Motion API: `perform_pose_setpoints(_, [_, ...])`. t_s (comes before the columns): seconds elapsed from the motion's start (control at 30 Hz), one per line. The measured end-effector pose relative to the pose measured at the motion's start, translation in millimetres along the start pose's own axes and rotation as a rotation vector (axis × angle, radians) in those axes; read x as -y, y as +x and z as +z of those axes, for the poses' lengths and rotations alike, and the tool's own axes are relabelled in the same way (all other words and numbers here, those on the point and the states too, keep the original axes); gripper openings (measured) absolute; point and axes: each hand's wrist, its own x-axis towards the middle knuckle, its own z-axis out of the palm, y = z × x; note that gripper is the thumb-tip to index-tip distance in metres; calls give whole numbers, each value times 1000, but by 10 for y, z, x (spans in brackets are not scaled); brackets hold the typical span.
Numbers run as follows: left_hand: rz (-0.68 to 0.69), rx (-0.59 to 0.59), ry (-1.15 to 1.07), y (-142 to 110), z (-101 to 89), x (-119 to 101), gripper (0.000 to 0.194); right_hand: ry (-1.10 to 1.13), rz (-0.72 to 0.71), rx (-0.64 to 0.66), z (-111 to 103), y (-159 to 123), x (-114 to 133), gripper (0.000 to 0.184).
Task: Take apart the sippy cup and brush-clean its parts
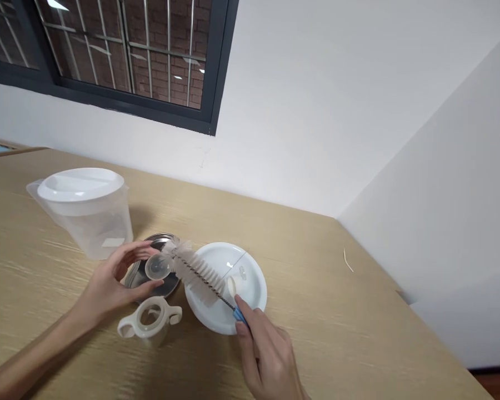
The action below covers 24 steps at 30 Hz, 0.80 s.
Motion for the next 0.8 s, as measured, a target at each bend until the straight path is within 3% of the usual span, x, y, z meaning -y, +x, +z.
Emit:
perform_pose_setpoints(0.27, [-25,-84,-238,20,11,-79,71,-94,9,27,28,5,13,46])
perform_pose_setpoints(0.63, [-170,-110,-267,33,16,-164,69,-66,46,-72,-41,14,-14,46])
perform_pose_setpoints(0.8, [-215,-86,-285,21,23,-160,66,-39,-32,20,-19,21,31,49])
